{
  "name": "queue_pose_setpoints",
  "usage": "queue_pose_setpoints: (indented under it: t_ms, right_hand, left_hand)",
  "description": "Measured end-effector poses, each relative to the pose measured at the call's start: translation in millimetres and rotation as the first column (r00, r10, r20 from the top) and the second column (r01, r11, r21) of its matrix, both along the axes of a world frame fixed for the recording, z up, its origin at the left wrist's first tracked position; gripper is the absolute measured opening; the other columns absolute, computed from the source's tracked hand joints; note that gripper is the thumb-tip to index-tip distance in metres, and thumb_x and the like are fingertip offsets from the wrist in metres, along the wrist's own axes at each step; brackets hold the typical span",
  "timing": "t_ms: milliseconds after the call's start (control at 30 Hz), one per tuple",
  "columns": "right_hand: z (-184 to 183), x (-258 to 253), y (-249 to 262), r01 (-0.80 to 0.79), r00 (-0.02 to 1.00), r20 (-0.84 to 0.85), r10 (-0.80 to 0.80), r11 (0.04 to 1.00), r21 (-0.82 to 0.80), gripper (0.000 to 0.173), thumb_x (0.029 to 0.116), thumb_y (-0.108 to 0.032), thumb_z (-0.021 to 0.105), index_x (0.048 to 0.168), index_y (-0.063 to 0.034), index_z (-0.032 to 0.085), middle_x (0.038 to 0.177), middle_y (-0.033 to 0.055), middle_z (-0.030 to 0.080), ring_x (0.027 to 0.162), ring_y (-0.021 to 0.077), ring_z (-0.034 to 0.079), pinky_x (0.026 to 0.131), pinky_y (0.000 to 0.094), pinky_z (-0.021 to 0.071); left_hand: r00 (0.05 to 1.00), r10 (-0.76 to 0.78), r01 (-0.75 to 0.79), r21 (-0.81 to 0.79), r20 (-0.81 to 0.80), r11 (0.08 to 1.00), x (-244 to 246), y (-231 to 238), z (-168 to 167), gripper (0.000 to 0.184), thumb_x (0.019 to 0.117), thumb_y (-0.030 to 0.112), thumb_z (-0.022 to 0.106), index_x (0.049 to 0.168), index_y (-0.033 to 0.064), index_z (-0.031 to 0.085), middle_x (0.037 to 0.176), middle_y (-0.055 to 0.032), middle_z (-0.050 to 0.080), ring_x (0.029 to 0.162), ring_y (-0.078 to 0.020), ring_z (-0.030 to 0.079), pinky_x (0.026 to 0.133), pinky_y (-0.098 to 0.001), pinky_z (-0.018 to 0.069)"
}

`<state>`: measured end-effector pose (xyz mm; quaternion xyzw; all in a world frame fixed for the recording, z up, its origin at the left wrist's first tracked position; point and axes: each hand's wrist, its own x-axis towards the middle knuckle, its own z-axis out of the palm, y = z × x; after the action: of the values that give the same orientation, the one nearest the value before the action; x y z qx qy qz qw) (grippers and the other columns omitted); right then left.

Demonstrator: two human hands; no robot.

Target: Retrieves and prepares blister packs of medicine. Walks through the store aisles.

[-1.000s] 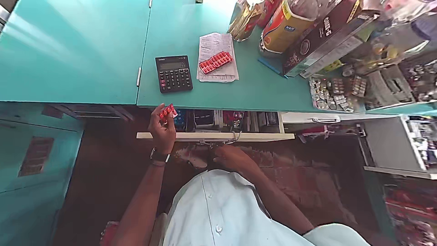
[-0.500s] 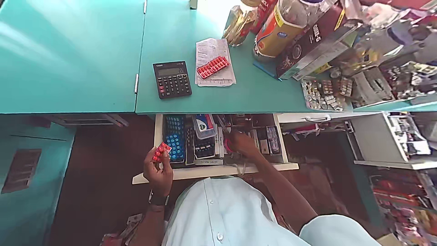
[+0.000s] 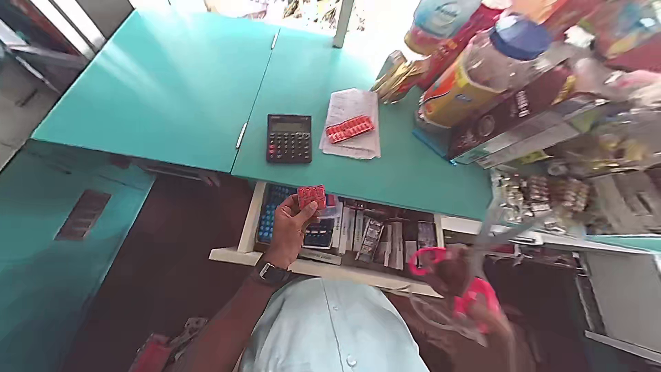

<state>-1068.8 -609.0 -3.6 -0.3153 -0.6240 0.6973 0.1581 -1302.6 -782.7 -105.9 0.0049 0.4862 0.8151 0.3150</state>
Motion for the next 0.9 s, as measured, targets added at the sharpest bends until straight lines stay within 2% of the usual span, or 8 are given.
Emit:
queue_pose_setpoints:
  t_ms: [33,100,233,333,600,700,800,900]
  right_hand:
    - [-47,13,12,-0.091,0.971,-0.221,0.088,0.996,-0.003,0.028,0.0891,-0.043,0.075,0.105,-0.0218,0.069,0.091,-0.0065,0.073,0.078,0.0032,0.068,0.071,0.0214,0.0572]
    - [-94,7,22,-0.221,0.910,-0.356,0.214,0.975,0.021,0.040,0.0884,-0.045,0.077,0.124,-0.0316,0.066,0.107,-0.0050,0.075,0.093,0.0094,0.071,0.080,0.0284,0.0607]
    - [-106,-22,38,-0.433,0.884,-0.223,0.411,0.900,-0.057,0.058,0.0841,-0.061,0.074,0.127,-0.0237,0.063,0.103,-0.0091,0.072,0.092,0.0050,0.068,0.082,0.0265,0.0580]
    - [-98,-42,58,-0.572,0.818,-0.148,0.556,0.815,-0.098,0.071,0.0856,-0.069,0.067,0.133,-0.0170,0.055,0.094,-0.0123,0.066,0.081,-0.0005,0.063,0.074,0.0210,0.0551]
    - [-92,-67,101,-0.636,0.767,-0.110,0.632,0.771,-0.006,0.061,0.0947,-0.061,0.062,0.132,-0.0129,0.056,0.078,-0.0110,0.059,0.066,-0.0002,0.058,0.062,0.0195,0.0524]
    - [-89,-69,106,-0.575,0.816,-0.087,0.571,0.818,-0.027,0.057,0.0948,-0.060,0.063,0.126,-0.0124,0.062,0.072,-0.0115,0.058,0.059,-0.0002,0.054,0.056,0.0184,0.0495]
    - [-94,-72,104,-0.474,0.880,-0.072,0.470,0.879,-0.057,0.039,0.0985,-0.046,0.062,0.113,-0.0101,0.066,0.064,-0.0106,0.054,0.051,0.0010,0.051,0.050,0.0193,0.0472]
    - [-100,-76,105,-0.402,0.916,-0.024,0.401,0.912,-0.082,0.040,0.0945,-0.048,0.066,0.107,-0.0104,0.068,0.060,-0.0113,0.051,0.047,0.0000,0.048,0.046,0.0182,0.0442]
  left_hand:
    - [0.999,-0.027,0.026,0.028,0.039,0.999,0,14,7,0.019,0.0961,-0.007,0.059,0.115,-0.0063,0.057,0.095,-0.0125,0.072,0.079,-0.0185,0.072,0.075,-0.0335,0.0632]
    - [0.994,-0.080,0.075,0.068,0.077,0.995,0,42,19,0.017,0.0968,-0.007,0.058,0.114,-0.0064,0.058,0.095,-0.0128,0.072,0.079,-0.0189,0.073,0.076,-0.0336,0.0638]
    - [0.988,-0.147,0.144,0.065,0.049,0.987,3,93,38,0.016,0.0963,-0.006,0.061,0.112,-0.0077,0.058,0.092,-0.0128,0.072,0.075,-0.0183,0.072,0.074,-0.0323,0.0637]
    - [0.990,-0.140,0.140,-0.015,-0.022,0.990,7,124,43,0.018,0.0941,-0.005,0.066,0.110,-0.0101,0.061,0.090,-0.0147,0.073,0.073,-0.0204,0.074,0.073,-0.0344,0.0648]
    - [0.995,-0.087,0.084,-0.081,-0.043,0.993,13,167,38,0.020,0.0914,-0.004,0.071,0.108,-0.0112,0.063,0.092,-0.0175,0.074,0.077,-0.0232,0.075,0.074,-0.0362,0.0659]
    - [0.996,-0.086,0.084,-0.093,-0.020,0.992,13,176,35,0.020,0.0914,-0.004,0.070,0.108,-0.0111,0.062,0.092,-0.0174,0.073,0.076,-0.0230,0.075,0.072,-0.0358,0.0658]
    - [0.997,-0.077,0.077,-0.089,-0.001,0.993,8,184,32,0.017,0.0916,-0.004,0.070,0.105,-0.0106,0.063,0.089,-0.0163,0.073,0.073,-0.0220,0.075,0.070,-0.0349,0.0657]
    - [0.994,-0.086,0.092,-0.102,0.062,0.990,1,190,31,0.016,0.0918,-0.005,0.069,0.105,-0.0108,0.062,0.087,-0.0158,0.072,0.071,-0.0215,0.074,0.070,-0.0341,0.0653]
